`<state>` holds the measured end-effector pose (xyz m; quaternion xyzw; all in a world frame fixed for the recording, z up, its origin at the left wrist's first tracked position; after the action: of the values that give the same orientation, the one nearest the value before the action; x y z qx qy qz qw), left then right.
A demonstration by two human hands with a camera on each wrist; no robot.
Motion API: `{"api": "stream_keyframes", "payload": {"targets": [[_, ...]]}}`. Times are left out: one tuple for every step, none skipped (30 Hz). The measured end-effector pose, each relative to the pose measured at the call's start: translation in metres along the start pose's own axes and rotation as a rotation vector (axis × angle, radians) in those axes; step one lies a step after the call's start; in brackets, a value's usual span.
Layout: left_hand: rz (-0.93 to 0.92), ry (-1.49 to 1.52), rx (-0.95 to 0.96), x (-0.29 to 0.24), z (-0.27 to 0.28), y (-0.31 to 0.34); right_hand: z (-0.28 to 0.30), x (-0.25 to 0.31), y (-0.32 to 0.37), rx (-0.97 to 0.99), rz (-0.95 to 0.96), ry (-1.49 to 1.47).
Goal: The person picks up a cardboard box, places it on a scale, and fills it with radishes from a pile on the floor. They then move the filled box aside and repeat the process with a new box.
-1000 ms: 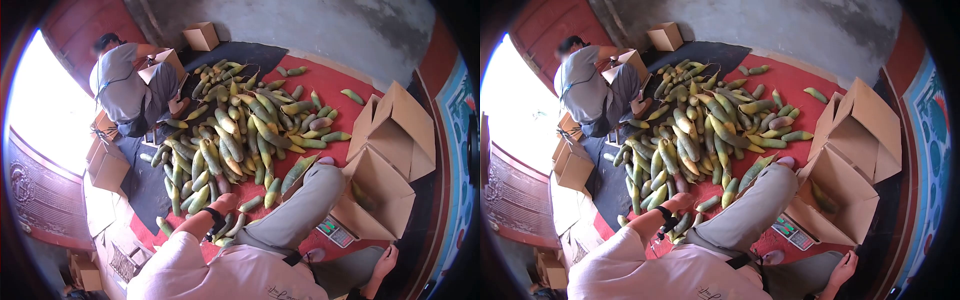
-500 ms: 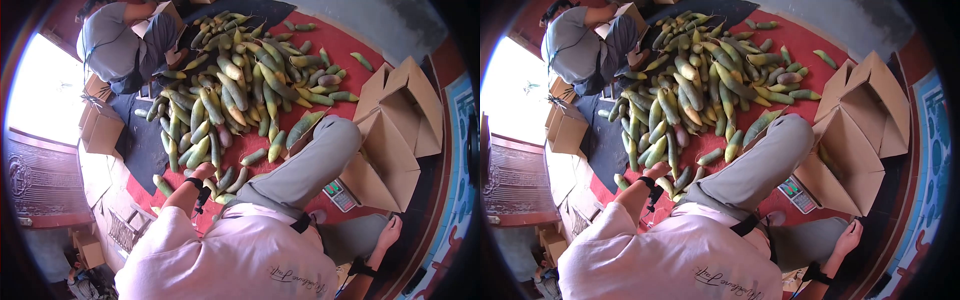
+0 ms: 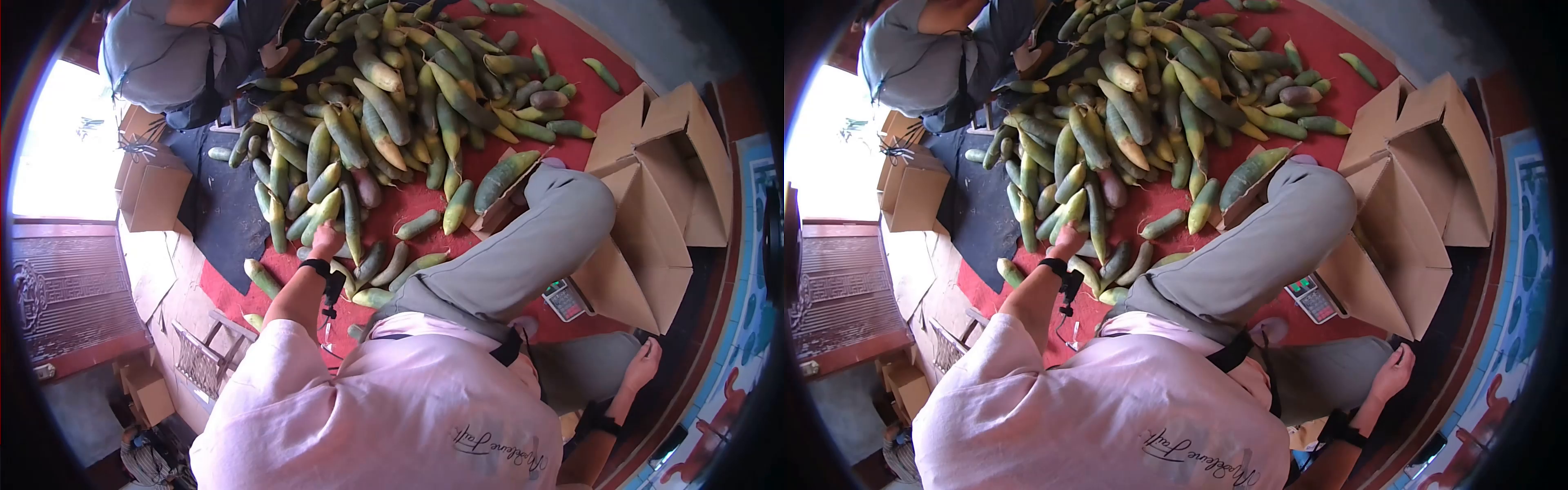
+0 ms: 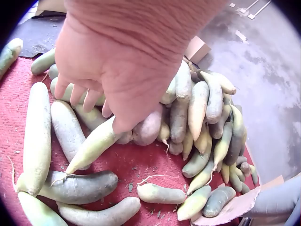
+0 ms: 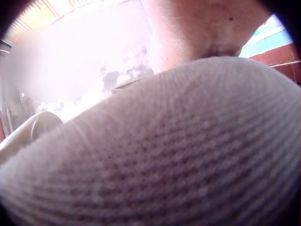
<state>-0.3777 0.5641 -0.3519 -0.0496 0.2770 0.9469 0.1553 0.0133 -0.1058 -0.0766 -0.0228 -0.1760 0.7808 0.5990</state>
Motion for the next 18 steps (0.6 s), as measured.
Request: {"api": "stream_keyframes", "payload": {"targets": [[0.006, -0.023, -0.092, -0.002, 0.011, -0.003, 0.001, -0.001, 0.0, 0.0, -0.006, -0.003], [-0.015, -0.054, -0.113, -0.007, 0.019, -0.008, 0.001, -0.002, 0.001, 0.002, -0.01, -0.009], [0.02, -0.043, -0.118, -0.008, 0.026, -0.009, 0.0, -0.003, 0.001, 0.003, -0.012, -0.003], [0.029, -0.044, -0.148, -0.008, 0.028, -0.017, 0.0, -0.003, 0.001, 0.004, -0.009, -0.003], [0.036, -0.046, -0.174, -0.008, 0.03, -0.023, 0.001, -0.003, 0.002, 0.007, -0.008, 0.0], [0.051, -0.025, -0.13, -0.007, 0.029, -0.03, 0.0, -0.004, 0.003, 0.006, -0.014, 0.009], [0.082, -0.005, -0.105, -0.004, 0.025, -0.04, 0.003, 0.002, 0.003, -0.012, 0.0, 0.01], [0.079, -0.038, -0.108, -0.003, 0.022, -0.049, 0.006, 0.006, 0.003, -0.032, 0.01, 0.015], [0.075, -0.072, -0.111, -0.002, 0.02, -0.056, 0.009, 0.006, 0.003, -0.037, -0.004, 0.031], [0.05, -0.122, -0.121, -0.002, 0.017, -0.064, 0.009, 0.008, 0.004, -0.035, -0.004, 0.008], [0.02, -0.153, -0.084, -0.003, 0.013, -0.07, 0.01, 0.011, 0.004, -0.037, -0.003, -0.017], [0.048, -0.097, -0.042, -0.001, 0.008, -0.075, 0.011, 0.013, 0.003, -0.035, -0.011, 0.001], [0.08, -0.042, 0.001, -0.001, 0.005, -0.076, 0.013, 0.014, 0.003, -0.042, -0.02, 0.007], [0.074, -0.012, 0.008, -0.003, 0.006, -0.075, 0.013, 0.016, 0.003, -0.034, -0.015, 0.013], [0.103, 0.005, -0.006, -0.002, 0.007, -0.072, 0.013, 0.018, 0.003, -0.029, -0.008, 0.017], [0.109, -0.032, -0.041, -0.004, 0.009, -0.068, 0.013, 0.018, 0.002, -0.035, -0.014, 0.018], [0.116, -0.07, -0.077, -0.011, 0.016, -0.063, 0.012, 0.018, 0.002, -0.033, -0.008, 0.018], [0.127, -0.182, -0.045, -0.019, 0.02, -0.057, 0.011, 0.019, 0.002, -0.03, 0.0, 0.016]]}}
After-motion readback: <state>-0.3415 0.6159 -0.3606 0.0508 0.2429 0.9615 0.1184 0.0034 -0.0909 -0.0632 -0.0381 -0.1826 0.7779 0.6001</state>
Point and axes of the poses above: each hand's wrist, its own y-axis away from the middle knuckle, its own z-axis out of the back of the hand, x = y × z, the point moved 8 cm from there along -y, towards the middle knuckle, and after that the axes turned 6 degrees about -y, right-handed, at the moved point
